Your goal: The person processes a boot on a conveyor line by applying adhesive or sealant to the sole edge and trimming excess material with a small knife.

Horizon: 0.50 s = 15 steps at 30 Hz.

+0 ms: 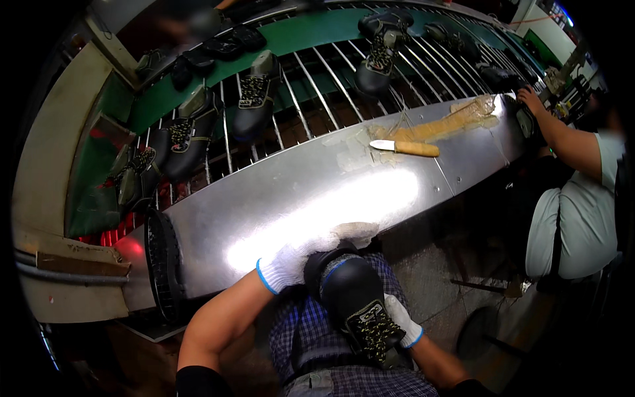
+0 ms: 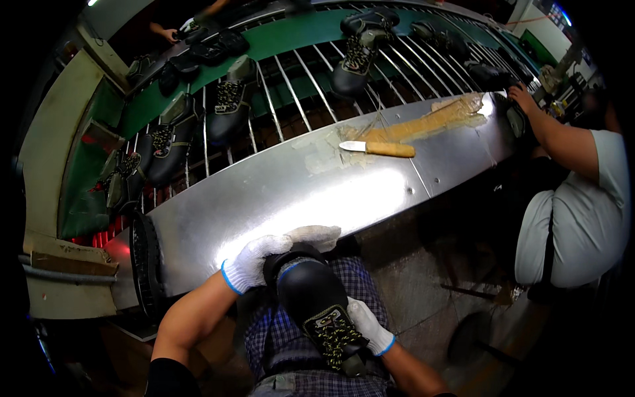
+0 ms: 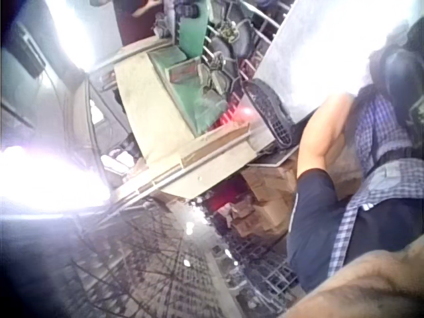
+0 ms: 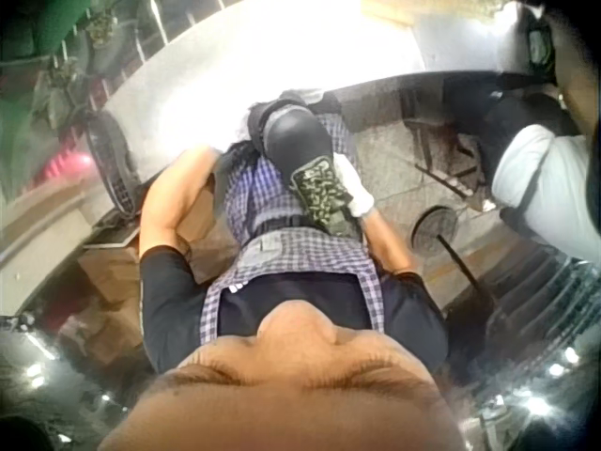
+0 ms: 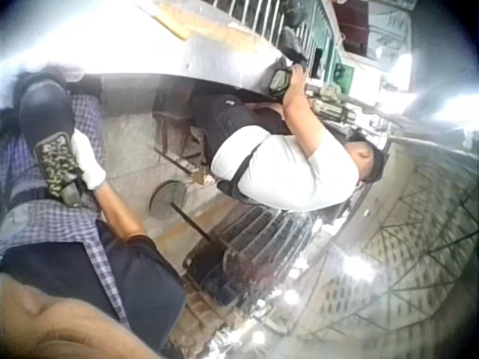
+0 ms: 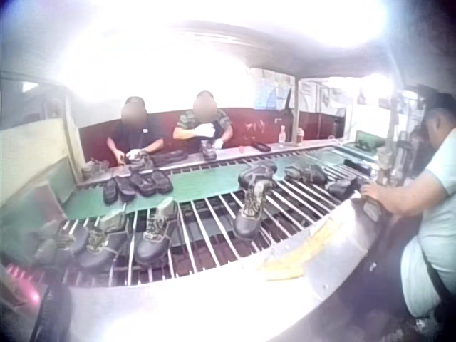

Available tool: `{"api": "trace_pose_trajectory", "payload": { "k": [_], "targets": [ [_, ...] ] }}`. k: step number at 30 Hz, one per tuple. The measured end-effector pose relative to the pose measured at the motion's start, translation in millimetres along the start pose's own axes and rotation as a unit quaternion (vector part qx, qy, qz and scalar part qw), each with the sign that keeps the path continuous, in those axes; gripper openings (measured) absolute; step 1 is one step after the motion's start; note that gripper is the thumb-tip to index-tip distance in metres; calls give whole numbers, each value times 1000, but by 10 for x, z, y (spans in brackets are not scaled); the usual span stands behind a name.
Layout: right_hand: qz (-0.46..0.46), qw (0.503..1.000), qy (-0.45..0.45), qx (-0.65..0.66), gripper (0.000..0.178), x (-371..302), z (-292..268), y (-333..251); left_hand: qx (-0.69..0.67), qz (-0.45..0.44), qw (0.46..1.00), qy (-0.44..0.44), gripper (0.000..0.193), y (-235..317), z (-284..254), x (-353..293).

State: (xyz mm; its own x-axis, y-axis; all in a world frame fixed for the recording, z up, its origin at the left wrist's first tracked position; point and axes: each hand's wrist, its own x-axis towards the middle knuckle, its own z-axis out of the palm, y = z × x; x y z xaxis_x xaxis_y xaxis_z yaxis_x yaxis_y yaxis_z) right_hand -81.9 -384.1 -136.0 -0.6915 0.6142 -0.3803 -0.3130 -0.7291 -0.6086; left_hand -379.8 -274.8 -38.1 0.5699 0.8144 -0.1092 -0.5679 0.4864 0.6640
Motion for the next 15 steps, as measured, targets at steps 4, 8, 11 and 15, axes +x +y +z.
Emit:
{"api": "trace_pose_trajectory", "payload": {
  "k": [4,8,11,15],
  "targets": [
    [11,1000,8,-17,87,0,31,48,52,-43,998,8,85,-12,-104,-81],
    [17,998,13,-55,90,16,144,-47,111,-59,992,-5,97,46,-60,-69],
    [28,998,18,-52,90,23,161,-67,130,-61,990,0,99,40,-72,-86],
    [21,998,21,-55,91,47,199,-63,138,-78,987,20,97,14,-97,-143]
  ]
}}
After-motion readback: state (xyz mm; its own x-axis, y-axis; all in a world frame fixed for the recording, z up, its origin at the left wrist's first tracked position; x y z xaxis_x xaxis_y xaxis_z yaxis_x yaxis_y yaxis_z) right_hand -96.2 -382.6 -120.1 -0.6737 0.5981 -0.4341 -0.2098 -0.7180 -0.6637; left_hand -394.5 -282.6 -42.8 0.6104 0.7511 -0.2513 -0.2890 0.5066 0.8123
